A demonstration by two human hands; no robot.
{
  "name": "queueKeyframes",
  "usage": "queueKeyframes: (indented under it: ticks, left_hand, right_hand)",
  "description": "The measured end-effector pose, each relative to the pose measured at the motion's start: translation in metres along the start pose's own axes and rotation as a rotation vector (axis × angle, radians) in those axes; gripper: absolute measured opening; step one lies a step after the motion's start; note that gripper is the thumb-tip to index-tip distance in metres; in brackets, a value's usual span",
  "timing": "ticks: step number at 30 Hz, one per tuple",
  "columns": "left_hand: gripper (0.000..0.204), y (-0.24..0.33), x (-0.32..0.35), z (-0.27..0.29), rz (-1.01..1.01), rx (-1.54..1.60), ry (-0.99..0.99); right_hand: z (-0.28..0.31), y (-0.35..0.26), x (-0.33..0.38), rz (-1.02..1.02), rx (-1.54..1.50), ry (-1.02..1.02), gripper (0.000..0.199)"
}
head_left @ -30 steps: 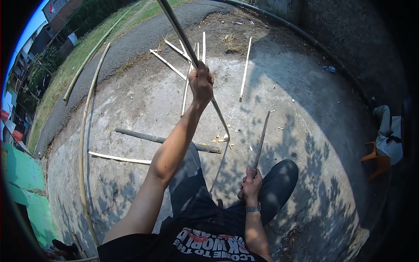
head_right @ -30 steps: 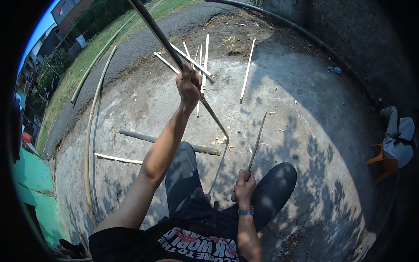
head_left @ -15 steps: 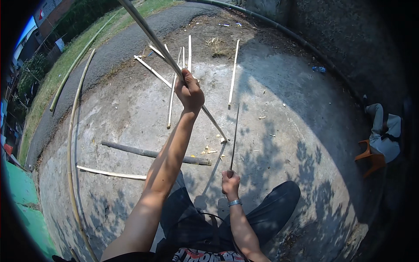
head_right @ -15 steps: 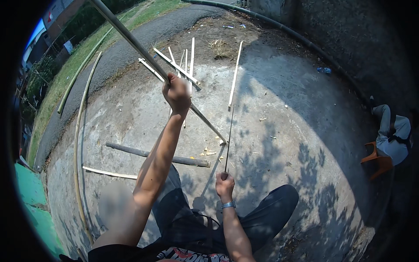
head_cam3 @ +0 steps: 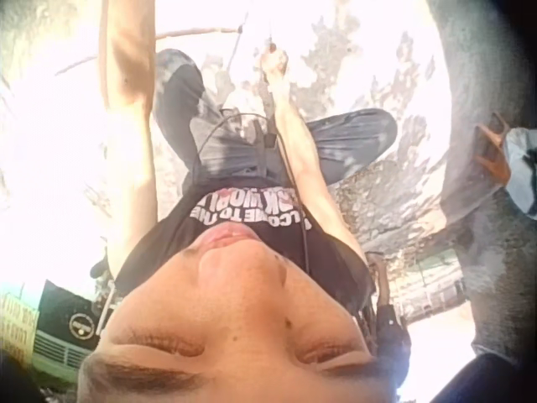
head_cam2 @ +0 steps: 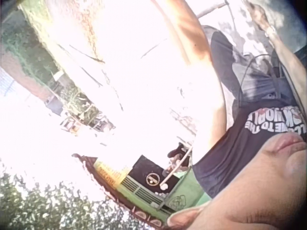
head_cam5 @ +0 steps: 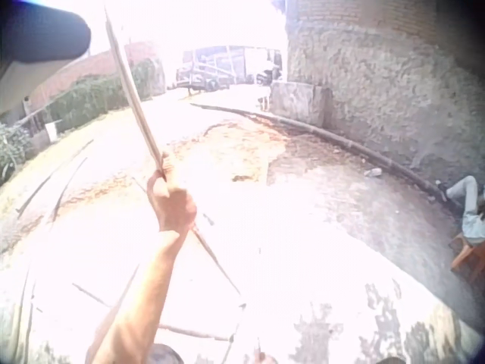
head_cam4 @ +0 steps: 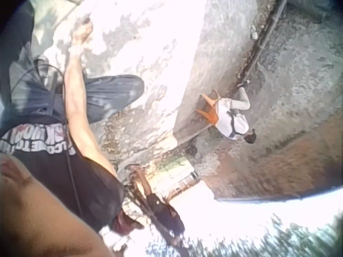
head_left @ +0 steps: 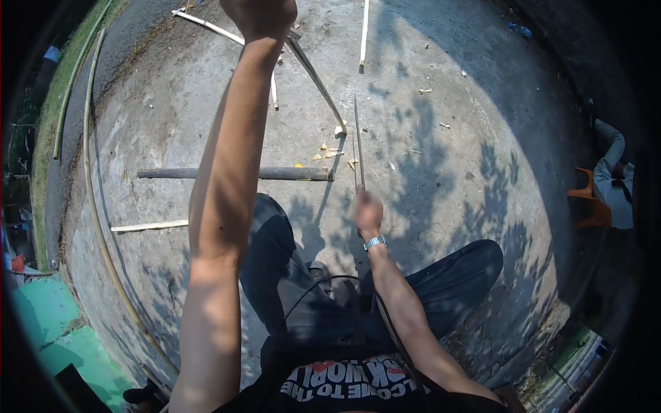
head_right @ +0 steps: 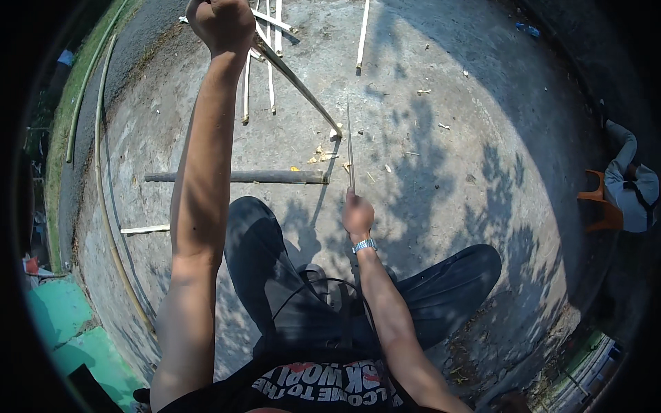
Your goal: The person scrapes and trims bamboo strips using a large knife, handling several strips one at a time while sitting outdoors.
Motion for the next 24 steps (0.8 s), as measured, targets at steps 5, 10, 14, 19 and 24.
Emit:
queueKeyframes:
  ticks: [5,10,14,19,24]
  left_hand:
    - [0.052,0.011,0.01,0.012,-0.072,-0.276,0.052]
    - [0.047,0.017,0.003,0.032,-0.548,-0.303,0.21]
    - [0.033,0.036,0.022,0.027,-0.469,-0.313,0.209]
    - [0.028,0.069,0.043,0.006,-0.338,-0.189,-0.067]
    - [0.045,0.028,0.039,0.0,-0.362,-0.144,0.082]
  right_hand:
    - [0.031,-0.053,-0.005,0.276,-0.142,0.175,0.064]
    - [0.01,0.001,0.001,-0.037,-0.448,0.0,0.056]
    - [-0.002,0.044,0.015,-0.234,-0.269,-0.017,0.064]
    - [-0.006,0.032,0.026,-0.389,-0.287,-0.049,0.066]
    - [0.015,0.042,0.001,-0.181,-0.147,0.02,0.069]
Point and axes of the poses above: each hand's wrist, its own x-axis away from the middle knuckle, its own z-axis out of the back of the hand, y = z × x, the point moved 7 cm from there along -x, towards the middle knuckle, and after that the axes turned 2 degrees about z, right-handed, at the moved point
